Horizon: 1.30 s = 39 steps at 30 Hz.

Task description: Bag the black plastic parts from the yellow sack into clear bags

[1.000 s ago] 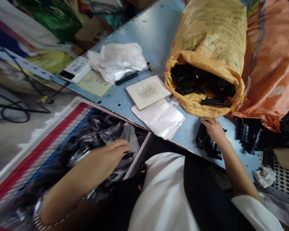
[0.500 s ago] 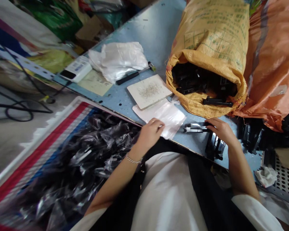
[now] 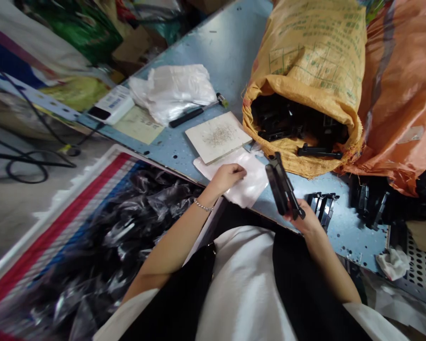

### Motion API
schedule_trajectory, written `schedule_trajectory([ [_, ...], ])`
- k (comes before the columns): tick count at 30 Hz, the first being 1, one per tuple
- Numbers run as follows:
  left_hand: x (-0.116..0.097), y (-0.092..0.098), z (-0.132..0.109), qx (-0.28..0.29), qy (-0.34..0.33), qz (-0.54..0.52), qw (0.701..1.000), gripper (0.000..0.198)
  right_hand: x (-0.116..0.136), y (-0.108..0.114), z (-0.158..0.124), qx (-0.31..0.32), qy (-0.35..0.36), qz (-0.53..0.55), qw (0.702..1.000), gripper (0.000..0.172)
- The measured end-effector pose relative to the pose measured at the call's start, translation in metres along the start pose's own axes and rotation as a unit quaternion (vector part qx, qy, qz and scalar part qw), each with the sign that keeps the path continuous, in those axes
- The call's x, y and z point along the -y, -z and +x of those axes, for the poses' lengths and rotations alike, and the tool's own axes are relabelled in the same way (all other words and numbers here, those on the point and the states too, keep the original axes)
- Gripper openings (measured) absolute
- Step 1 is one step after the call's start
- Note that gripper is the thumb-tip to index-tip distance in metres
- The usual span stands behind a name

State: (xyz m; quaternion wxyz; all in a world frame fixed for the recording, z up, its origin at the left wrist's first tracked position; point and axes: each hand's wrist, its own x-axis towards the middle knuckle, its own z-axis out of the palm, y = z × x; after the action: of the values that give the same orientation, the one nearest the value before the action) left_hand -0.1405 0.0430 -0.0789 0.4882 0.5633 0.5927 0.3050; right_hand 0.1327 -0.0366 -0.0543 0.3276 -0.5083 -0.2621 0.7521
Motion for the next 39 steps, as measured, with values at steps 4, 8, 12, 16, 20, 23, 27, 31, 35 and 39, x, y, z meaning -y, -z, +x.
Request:
schedule_trajectory([
  [4, 0.003, 0.001, -0.007, -0.067, -0.104, 0.102, 0.987, 0.015, -0.035, -0.016, 0.01, 0.041, -0.127, 0.126, 0.983, 0.023],
  [8, 0.007, 0.004, -0.02, -0.084, -0.245, 0.26, 0.93, 0.035, -0.048, -0.015, 0.019, 0.075, -0.159, 0.205, 0.963, 0.019],
  [12, -0.004, -0.01, -0.047, -0.065, -0.335, 0.261, 0.903, 0.055, -0.043, -0.022, 0.023, 0.156, -0.201, 0.246, 0.935, 0.029],
  [16, -0.022, -0.037, -0.082, 0.016, -0.425, 0.203, 0.882, 0.066, -0.036, -0.039, 0.026, 0.074, -0.053, 0.169, 0.981, 0.022],
  [20, -0.033, -0.05, -0.109, 0.04, -0.427, 0.224, 0.875, 0.065, -0.03, -0.054, 0.017, -0.031, 0.112, -0.043, 0.992, 0.014],
  [23, -0.041, -0.032, -0.131, 0.027, -0.41, 0.263, 0.873, 0.054, -0.018, -0.057, -0.001, 0.077, 0.154, -0.205, 0.964, 0.017],
  [27, -0.032, 0.027, -0.155, 0.046, -0.258, 0.286, 0.922, 0.041, 0.017, -0.029, -0.029, 0.149, 0.208, -0.438, 0.862, 0.031],
  [31, 0.017, 0.068, -0.147, 0.157, -0.025, 0.398, 0.904, 0.033, 0.054, 0.035, -0.045, -0.063, 0.245, -0.716, 0.651, 0.046],
  [35, 0.04, 0.053, -0.124, 0.152, 0.072, 0.449, 0.877, 0.027, 0.065, 0.079, -0.036, -0.082, 0.217, -0.841, 0.489, 0.052],
  [39, 0.012, -0.001, -0.094, -0.002, -0.13, 0.295, 0.947, 0.032, 0.066, 0.079, -0.017, -0.015, 0.253, -0.833, 0.493, 0.044],
])
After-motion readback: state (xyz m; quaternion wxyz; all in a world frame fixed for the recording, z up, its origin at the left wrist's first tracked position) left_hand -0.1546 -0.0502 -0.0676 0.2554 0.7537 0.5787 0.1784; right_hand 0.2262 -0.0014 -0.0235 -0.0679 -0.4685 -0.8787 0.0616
